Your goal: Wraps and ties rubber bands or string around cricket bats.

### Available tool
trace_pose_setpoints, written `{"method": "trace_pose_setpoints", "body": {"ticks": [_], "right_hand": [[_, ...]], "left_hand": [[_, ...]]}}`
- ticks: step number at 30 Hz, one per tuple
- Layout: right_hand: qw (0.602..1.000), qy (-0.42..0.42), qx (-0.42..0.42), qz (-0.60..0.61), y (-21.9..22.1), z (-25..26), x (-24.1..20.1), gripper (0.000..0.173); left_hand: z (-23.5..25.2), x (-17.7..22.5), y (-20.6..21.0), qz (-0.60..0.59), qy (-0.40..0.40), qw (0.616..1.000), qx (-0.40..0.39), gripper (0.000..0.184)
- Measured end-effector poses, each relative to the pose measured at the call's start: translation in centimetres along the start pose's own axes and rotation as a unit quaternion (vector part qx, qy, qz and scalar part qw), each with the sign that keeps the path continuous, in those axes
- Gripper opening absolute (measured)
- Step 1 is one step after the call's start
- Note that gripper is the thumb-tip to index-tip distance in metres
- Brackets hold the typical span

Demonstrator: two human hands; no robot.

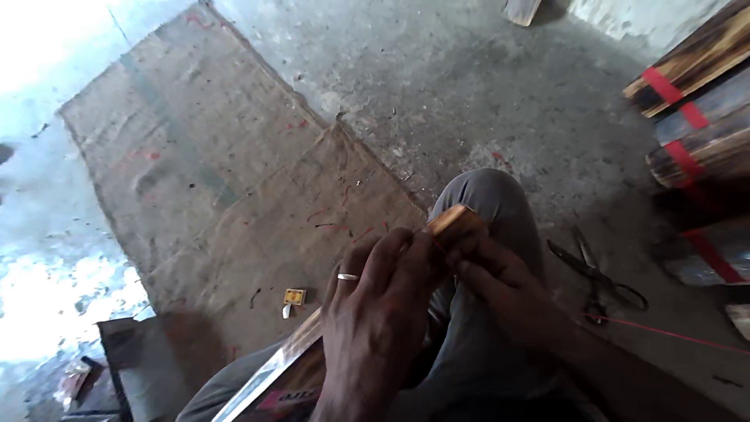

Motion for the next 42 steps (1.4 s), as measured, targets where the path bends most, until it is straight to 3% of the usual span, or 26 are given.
{"method": "trace_pose_setpoints", "body": {"ticks": [4, 8, 13, 22, 28, 34, 38, 40, 42], "right_hand": [[0.999, 0.041, 0.027, -0.015, 0.6, 0.9, -0.6, 0.019], [0.994, 0.088, 0.052, -0.027, 1.0, 1.3, -0.5, 0.024], [0.988, 0.116, 0.094, 0.034, 1.5, 0.6, -0.8, 0.022], [0.980, 0.141, 0.136, 0.009, -0.6, -6.5, 2.5, 0.020], [0.966, 0.186, 0.173, 0.040, -0.4, -6.8, 3.3, 0.020], [0.969, 0.181, 0.157, 0.056, -0.6, -6.8, 3.5, 0.019], [0.979, 0.147, 0.110, 0.085, -0.6, -6.6, 2.2, 0.019], [0.983, 0.116, 0.087, 0.114, -0.3, -6.5, 0.8, 0.017], [0.983, 0.088, 0.067, 0.147, 0.0, -6.4, -0.3, 0.016]], "left_hand": [[-0.3, 0.3, 1.7, 0.052, -0.020, 0.998, -0.042, 0.066], [-0.7, 0.7, 4.4, 0.098, -0.042, 0.988, -0.110, 0.108], [-0.3, 0.1, 5.6, 0.097, -0.047, 0.987, -0.118, 0.103], [0.9, -1.3, 5.4, 0.038, -0.045, 0.978, -0.198, 0.124], [1.1, -1.8, 5.3, 0.007, -0.051, 0.975, -0.218, 0.123], [1.5, -2.3, 5.3, -0.014, -0.042, 0.969, -0.241, 0.124], [2.5, -2.9, 3.6, -0.145, -0.069, 0.922, -0.351, 0.116], [2.6, -2.9, 2.5, -0.272, -0.106, 0.860, -0.418, 0.104], [2.0, -2.4, 1.8, -0.404, -0.153, 0.763, -0.481, 0.093]]}}
Point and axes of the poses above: each hand's wrist, its own z-axis towards the middle knuckle, its own y-axis out of the palm, x = y × z, the point moved 3 cm from there along z, towards the middle knuckle, and after that the axes turned 6 degrees about z, right-handed, at the moved point
